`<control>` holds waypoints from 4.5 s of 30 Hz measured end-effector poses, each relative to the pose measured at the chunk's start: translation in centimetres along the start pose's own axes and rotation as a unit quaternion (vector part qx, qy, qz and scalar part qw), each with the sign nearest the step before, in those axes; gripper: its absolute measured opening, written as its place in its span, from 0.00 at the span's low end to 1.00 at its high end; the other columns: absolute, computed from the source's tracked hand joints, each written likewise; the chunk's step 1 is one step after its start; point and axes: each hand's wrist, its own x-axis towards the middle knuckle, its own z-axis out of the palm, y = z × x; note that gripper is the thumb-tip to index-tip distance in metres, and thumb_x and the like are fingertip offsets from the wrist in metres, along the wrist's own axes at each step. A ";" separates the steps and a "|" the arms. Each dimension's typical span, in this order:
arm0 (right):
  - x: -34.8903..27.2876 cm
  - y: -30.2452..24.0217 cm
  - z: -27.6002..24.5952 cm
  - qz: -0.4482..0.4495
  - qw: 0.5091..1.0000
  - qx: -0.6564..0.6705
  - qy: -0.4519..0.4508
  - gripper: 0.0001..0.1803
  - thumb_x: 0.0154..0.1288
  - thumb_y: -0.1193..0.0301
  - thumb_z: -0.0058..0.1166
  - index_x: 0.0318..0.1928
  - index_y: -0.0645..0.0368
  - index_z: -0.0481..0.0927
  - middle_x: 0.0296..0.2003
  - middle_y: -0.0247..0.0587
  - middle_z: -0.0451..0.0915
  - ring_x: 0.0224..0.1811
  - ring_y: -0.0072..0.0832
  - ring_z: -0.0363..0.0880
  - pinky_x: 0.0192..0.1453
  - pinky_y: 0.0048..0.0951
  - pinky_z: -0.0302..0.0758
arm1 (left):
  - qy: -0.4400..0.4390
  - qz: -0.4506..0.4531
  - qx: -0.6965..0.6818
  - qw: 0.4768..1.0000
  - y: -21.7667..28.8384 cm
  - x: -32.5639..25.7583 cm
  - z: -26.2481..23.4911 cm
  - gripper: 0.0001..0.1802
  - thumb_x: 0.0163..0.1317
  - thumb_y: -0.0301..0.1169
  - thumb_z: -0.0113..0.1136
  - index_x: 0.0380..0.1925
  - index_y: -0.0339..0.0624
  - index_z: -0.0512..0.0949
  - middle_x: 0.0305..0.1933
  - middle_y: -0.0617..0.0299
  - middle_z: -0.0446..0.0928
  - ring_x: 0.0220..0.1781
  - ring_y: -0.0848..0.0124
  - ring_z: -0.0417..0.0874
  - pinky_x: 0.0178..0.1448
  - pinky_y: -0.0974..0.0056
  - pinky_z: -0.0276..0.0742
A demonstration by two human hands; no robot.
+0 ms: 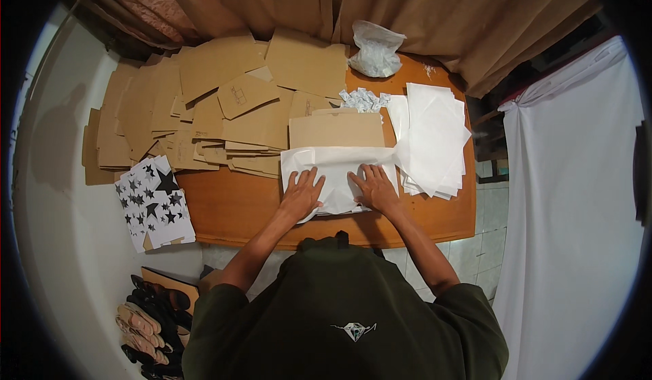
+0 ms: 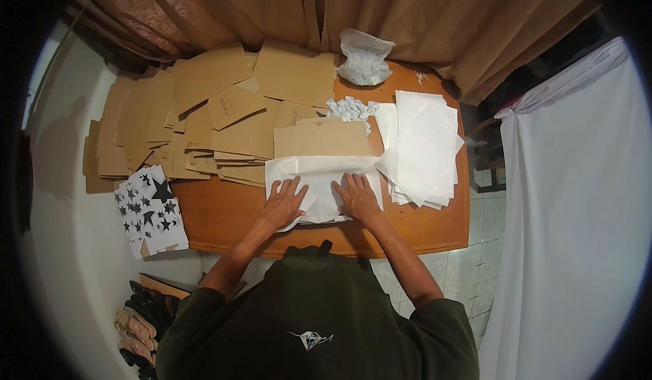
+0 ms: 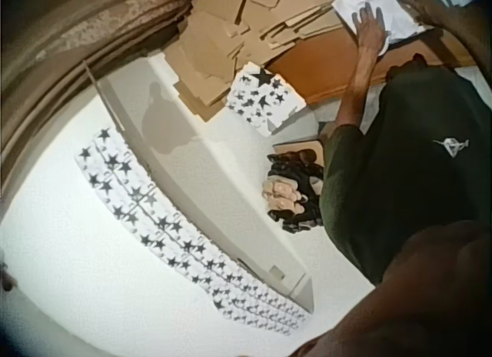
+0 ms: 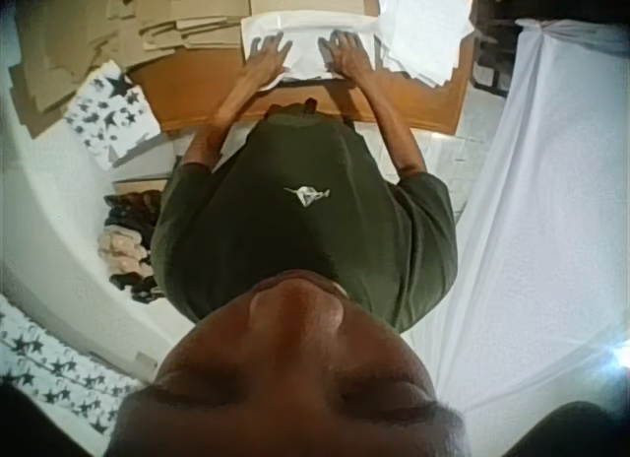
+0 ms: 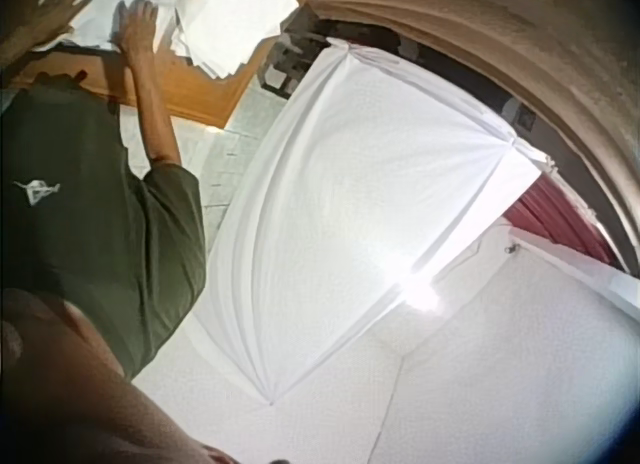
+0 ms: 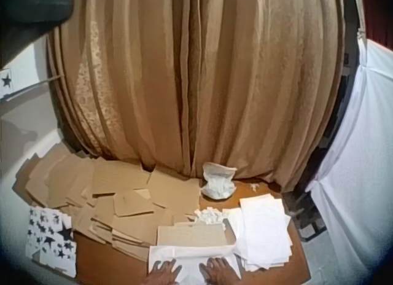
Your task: Assembling and folding cardboard shoe boxes, including placing tissue paper and silica packets inside.
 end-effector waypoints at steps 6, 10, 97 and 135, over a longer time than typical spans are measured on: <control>0.4 0.7 1.1 -0.003 1.000 -0.004 -0.024 0.44 0.56 0.51 0.70 0.73 0.43 0.69 0.65 0.55 0.69 0.72 0.49 0.64 0.78 0.51 0.57 | -0.036 0.013 -0.024 0.999 -0.2 1.2 0.3 0.44 0.54 0.43 0.75 0.70 0.40 0.69 0.72 0.42 0.66 0.70 0.49 0.68 0.71 0.45 0.63; 1.3 0.8 1.7 -0.019 0.999 -0.022 -0.044 0.46 0.55 0.50 0.70 0.74 0.41 0.68 0.66 0.54 0.67 0.71 0.49 0.64 0.76 0.51 0.61 | -0.073 -0.007 -0.021 0.997 -0.1 2.1 0.8 0.46 0.53 0.43 0.76 0.71 0.43 0.67 0.72 0.41 0.65 0.69 0.48 0.69 0.69 0.46 0.65; -4.3 -1.4 6.2 0.085 0.958 0.177 0.210 0.26 0.77 0.72 0.46 0.73 0.58 0.66 0.54 0.54 0.82 0.44 0.53 0.85 0.46 0.46 0.83 | 0.163 -0.349 -0.182 0.905 -0.1 -9.9 5.0 0.23 0.77 0.32 0.48 0.69 0.41 0.68 0.68 0.41 0.74 0.64 0.40 0.78 0.64 0.45 0.76; 13.1 14.6 2.8 0.254 0.902 0.249 0.245 0.14 0.66 0.71 0.59 0.50 0.64 0.79 0.44 0.55 0.78 0.48 0.53 0.78 0.52 0.47 0.78 | -0.031 -0.095 -0.120 0.988 1.9 31.7 4.4 0.13 0.65 0.36 0.60 0.41 0.38 0.82 0.47 0.44 0.81 0.49 0.44 0.85 0.53 0.44 0.82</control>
